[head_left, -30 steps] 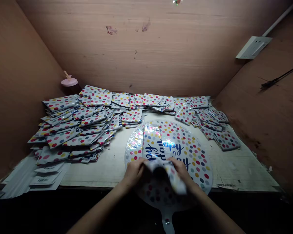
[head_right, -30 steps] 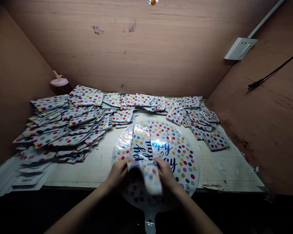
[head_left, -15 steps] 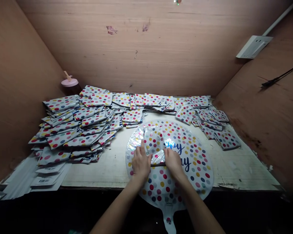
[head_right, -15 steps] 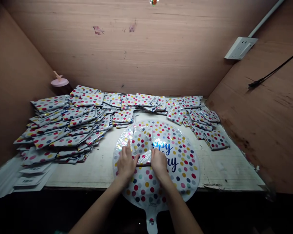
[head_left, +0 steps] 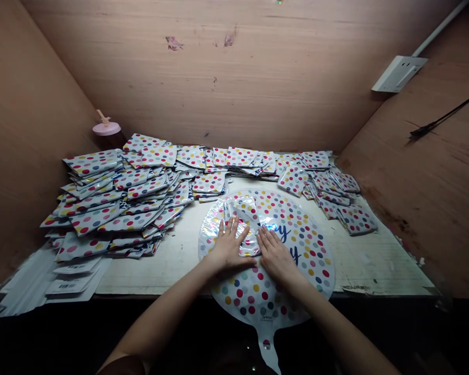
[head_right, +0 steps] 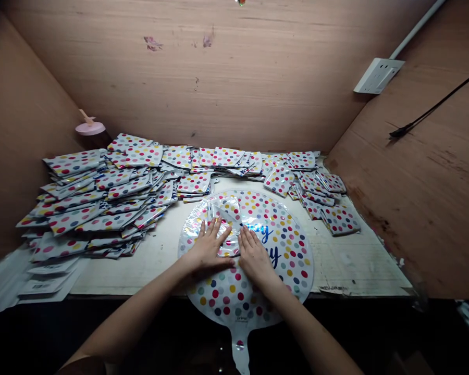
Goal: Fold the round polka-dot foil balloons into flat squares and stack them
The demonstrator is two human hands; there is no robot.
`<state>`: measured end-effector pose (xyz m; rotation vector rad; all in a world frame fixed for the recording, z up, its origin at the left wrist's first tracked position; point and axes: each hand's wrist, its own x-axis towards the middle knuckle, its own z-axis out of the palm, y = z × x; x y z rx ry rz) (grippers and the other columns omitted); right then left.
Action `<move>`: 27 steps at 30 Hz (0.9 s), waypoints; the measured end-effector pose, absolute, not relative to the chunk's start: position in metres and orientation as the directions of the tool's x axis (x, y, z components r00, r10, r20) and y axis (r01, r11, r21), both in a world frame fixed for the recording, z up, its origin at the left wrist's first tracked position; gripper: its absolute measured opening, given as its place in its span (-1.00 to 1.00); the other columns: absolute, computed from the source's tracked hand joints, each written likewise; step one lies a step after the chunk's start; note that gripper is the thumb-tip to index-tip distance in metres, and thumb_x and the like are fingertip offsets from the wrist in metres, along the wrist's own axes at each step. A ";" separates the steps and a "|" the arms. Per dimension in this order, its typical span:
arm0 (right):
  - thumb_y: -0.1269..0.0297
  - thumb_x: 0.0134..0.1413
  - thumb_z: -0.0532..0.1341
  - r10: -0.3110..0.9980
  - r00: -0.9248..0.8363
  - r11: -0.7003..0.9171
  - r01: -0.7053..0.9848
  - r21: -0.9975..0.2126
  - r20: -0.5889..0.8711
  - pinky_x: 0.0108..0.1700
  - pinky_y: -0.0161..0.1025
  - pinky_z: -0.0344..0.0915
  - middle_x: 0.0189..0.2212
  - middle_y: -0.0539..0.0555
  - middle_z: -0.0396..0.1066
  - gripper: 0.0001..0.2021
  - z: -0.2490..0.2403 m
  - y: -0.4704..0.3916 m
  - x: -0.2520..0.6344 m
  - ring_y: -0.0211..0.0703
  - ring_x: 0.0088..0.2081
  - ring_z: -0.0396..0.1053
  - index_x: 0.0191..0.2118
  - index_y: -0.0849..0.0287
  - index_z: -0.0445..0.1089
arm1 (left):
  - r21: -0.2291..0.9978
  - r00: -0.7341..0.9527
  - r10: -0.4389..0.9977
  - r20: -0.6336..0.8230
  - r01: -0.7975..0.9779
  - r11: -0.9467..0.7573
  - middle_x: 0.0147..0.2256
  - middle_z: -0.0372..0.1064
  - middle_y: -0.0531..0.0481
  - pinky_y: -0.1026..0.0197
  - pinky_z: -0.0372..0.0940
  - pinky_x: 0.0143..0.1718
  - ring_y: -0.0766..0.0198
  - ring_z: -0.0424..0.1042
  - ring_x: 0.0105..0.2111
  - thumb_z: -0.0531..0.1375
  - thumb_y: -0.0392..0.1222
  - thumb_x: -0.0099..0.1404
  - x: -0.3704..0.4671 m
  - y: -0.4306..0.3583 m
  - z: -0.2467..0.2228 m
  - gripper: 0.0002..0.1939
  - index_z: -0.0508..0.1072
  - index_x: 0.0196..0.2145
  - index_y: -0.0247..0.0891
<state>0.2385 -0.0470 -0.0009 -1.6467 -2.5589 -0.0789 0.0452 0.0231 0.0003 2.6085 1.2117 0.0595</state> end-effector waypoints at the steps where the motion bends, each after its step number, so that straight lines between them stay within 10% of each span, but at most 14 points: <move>1: 0.38 0.13 0.04 0.879 -0.464 0.470 0.882 -0.030 0.110 0.30 0.03 -0.04 0.24 0.35 0.09 -0.49 0.001 -0.049 0.241 0.13 0.31 -0.10 0.18 0.53 0.20 | 0.257 0.684 0.723 -0.103 0.720 -0.645 0.36 -0.44 -0.22 -0.33 -0.49 0.21 -0.29 -0.42 0.31 -0.01 0.58 -0.03 0.040 0.021 0.004 0.14 -0.14 0.34 -0.13; 7: 0.10 0.30 -0.09 0.854 -0.521 0.507 0.822 -0.260 0.018 0.31 0.02 -0.07 0.32 0.09 -0.06 -0.49 0.013 -0.026 0.247 -0.04 0.34 -0.19 0.27 0.20 0.11 | 0.260 0.741 0.662 -0.115 0.666 -0.699 0.36 -0.49 -0.15 -0.41 -0.44 0.16 -0.32 -0.40 0.30 -0.10 0.55 0.07 0.021 -0.008 0.005 0.00 -0.22 0.33 0.02; 14: 0.01 0.24 -0.02 0.883 -0.468 0.465 0.861 -0.205 0.034 0.30 0.13 -0.12 0.34 0.16 -0.14 -0.38 0.026 -0.012 0.260 0.11 0.35 -0.27 0.32 0.23 0.00 | 0.277 0.726 0.676 -0.126 0.681 -0.678 0.36 -0.56 -0.15 -0.44 -0.47 0.15 -0.38 -0.48 0.29 -0.05 0.58 0.00 0.025 -0.010 0.006 0.07 -0.22 0.33 0.05; 22: 0.54 0.07 -0.04 0.734 -0.637 0.675 0.721 -0.157 0.235 0.23 0.08 0.14 0.19 0.35 0.19 -0.47 0.009 -0.069 0.250 0.10 0.29 -0.03 0.19 0.47 0.20 | 0.386 0.807 0.579 -0.115 0.573 -0.723 0.36 -0.44 -0.18 -0.39 -0.38 0.20 -0.30 -0.42 0.31 0.30 0.36 -0.16 0.013 0.003 0.021 0.21 -0.12 0.33 -0.05; 27: 0.26 0.12 0.12 0.708 -0.684 0.674 0.581 -0.456 0.174 0.22 -0.01 0.16 0.24 0.23 0.14 -0.51 0.017 -0.090 0.263 0.01 0.31 -0.06 0.18 0.25 0.23 | 0.540 0.882 0.472 -0.006 0.400 -0.741 0.23 0.13 -0.01 -0.12 -0.31 0.30 0.09 -0.05 0.29 0.15 -0.16 0.20 -0.014 -0.015 0.020 -0.38 0.18 0.23 -0.03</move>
